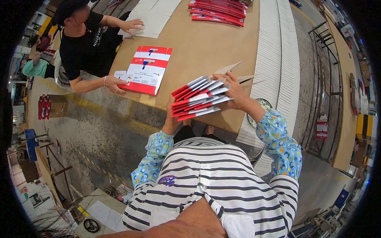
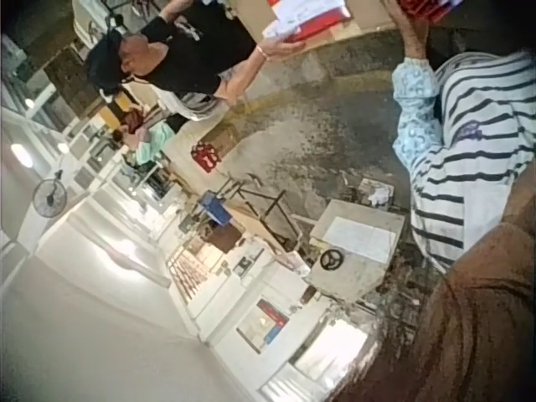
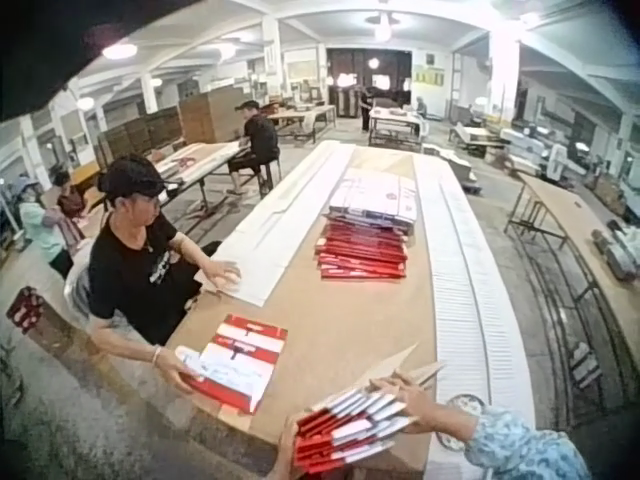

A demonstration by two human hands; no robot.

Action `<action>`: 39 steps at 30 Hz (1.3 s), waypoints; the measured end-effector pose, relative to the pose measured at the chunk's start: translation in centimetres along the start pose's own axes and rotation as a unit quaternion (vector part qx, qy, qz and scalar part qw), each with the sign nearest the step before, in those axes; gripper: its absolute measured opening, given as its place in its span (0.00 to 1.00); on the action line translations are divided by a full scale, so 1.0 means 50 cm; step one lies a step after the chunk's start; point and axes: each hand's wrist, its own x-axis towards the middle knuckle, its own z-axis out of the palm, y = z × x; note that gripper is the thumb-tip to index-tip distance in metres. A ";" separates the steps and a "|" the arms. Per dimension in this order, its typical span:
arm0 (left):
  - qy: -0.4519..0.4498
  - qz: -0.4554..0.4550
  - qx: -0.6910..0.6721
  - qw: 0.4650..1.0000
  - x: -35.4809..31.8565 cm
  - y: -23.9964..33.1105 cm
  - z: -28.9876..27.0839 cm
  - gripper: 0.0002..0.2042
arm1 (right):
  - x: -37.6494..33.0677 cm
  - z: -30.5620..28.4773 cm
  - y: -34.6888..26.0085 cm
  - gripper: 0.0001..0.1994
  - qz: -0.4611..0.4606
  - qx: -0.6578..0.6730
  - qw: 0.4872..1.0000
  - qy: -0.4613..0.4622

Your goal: Sort and arrange stacks of flat cardboard boxes on an industrial work table.

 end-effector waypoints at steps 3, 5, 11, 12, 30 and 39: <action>-0.001 -0.089 -0.065 0.994 -0.048 0.044 -0.021 0.22 | -0.005 0.007 -0.038 0.37 0.061 0.108 0.992 -0.033; -0.002 -0.106 -0.081 0.991 -0.083 0.030 -0.041 0.19 | -0.011 -0.002 -0.070 0.38 0.073 0.157 0.985 0.010; 0.044 -0.119 -0.063 0.990 -0.146 0.009 -0.082 0.17 | -0.029 0.023 -0.122 0.31 0.097 0.349 0.919 0.155; 0.004 -0.089 0.008 0.996 -0.152 -0.005 -0.089 0.18 | -0.032 0.023 -0.125 0.29 0.084 0.351 0.920 0.156; 0.050 -0.065 0.055 0.995 -0.146 -0.038 -0.100 0.16 | -0.020 -0.020 -0.058 0.04 0.050 0.466 0.875 0.125; 0.030 0.058 0.061 0.996 -0.116 -0.030 -0.107 0.16 | -0.139 -0.209 0.150 0.20 0.129 0.532 0.726 0.416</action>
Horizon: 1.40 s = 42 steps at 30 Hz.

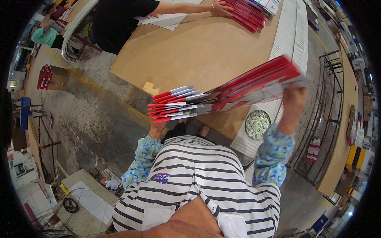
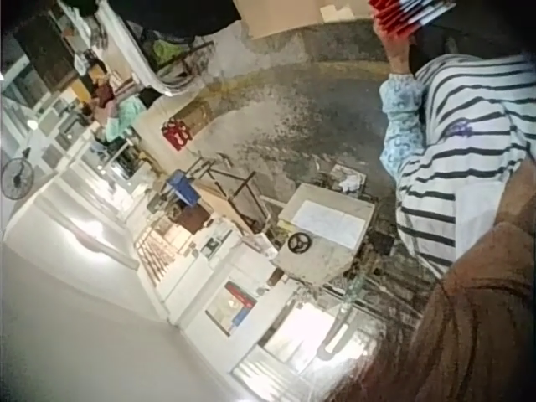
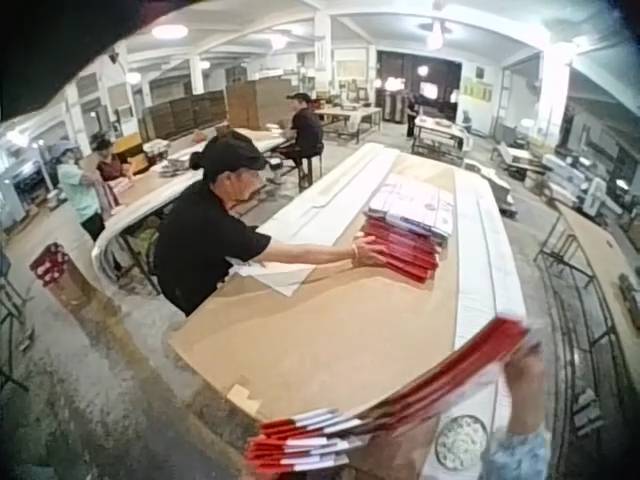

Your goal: Sort and arrange stacks of flat cardboard boxes on an industrial work table.

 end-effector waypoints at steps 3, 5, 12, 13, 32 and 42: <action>0.009 -0.104 -0.209 0.972 0.004 0.008 0.012 0.16 | 0.062 0.077 -0.156 0.25 -0.103 -0.051 0.985 0.125; -0.019 -0.106 -0.090 0.990 0.023 0.089 0.018 0.17 | 0.083 0.109 -0.224 0.26 -0.136 -0.085 0.977 0.141; -0.040 -0.100 -0.111 0.988 0.034 0.101 0.036 0.14 | 0.075 0.165 -0.076 0.14 -0.145 -0.216 0.957 0.126; -0.048 -0.106 -0.139 0.983 0.028 0.091 0.036 0.15 | 0.049 0.204 -0.012 0.09 -0.102 -0.236 0.962 0.096; -0.028 0.048 0.076 0.996 0.136 -0.001 0.096 0.41 | -0.112 0.346 0.138 0.14 0.299 0.039 0.907 -0.295; -0.144 -0.033 -0.094 0.985 0.191 0.023 0.111 0.65 | -0.132 0.297 0.141 0.45 0.184 0.068 0.969 -0.150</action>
